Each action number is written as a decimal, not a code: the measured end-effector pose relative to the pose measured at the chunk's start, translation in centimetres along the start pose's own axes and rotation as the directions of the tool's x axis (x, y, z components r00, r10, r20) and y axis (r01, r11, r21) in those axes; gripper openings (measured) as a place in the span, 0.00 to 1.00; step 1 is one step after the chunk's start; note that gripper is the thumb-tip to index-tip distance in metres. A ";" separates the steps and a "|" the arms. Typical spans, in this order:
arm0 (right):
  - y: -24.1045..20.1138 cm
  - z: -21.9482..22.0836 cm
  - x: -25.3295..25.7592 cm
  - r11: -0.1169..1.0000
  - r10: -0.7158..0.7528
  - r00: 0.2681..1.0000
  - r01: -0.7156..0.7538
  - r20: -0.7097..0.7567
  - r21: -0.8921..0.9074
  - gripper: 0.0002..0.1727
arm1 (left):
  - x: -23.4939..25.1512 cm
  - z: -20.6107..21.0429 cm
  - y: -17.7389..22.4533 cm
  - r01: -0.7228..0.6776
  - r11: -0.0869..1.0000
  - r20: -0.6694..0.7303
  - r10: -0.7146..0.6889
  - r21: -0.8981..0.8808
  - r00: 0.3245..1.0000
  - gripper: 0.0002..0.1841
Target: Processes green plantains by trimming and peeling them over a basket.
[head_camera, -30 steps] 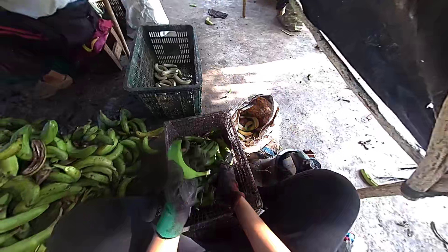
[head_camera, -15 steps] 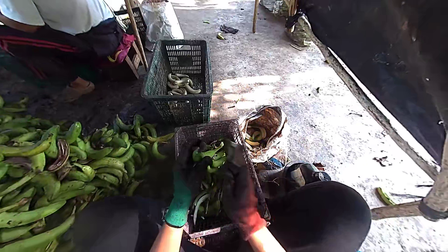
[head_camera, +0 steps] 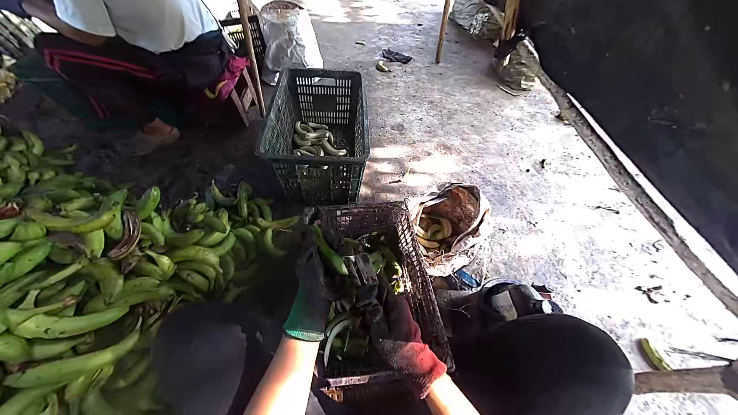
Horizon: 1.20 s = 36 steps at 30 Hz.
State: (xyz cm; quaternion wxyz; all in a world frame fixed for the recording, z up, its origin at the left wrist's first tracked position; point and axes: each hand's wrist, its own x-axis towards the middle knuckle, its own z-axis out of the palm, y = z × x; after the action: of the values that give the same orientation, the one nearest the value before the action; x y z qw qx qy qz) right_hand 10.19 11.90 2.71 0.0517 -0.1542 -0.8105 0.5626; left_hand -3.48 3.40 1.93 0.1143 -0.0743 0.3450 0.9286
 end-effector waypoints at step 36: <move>-0.2 -3.7 7.1 0.969 0.231 0.912 -0.184 0.338 -0.165 0.20 | 0.1 2.4 -3.8 -0.052 0.901 -0.064 0.087 0.430 0.994 0.18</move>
State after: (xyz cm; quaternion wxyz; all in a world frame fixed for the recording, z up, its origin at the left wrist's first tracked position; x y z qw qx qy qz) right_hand 4.41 17.37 3.56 -0.1656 -0.1388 -0.8203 0.5296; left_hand -2.76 7.80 1.37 0.0803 -0.0729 0.5469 0.8301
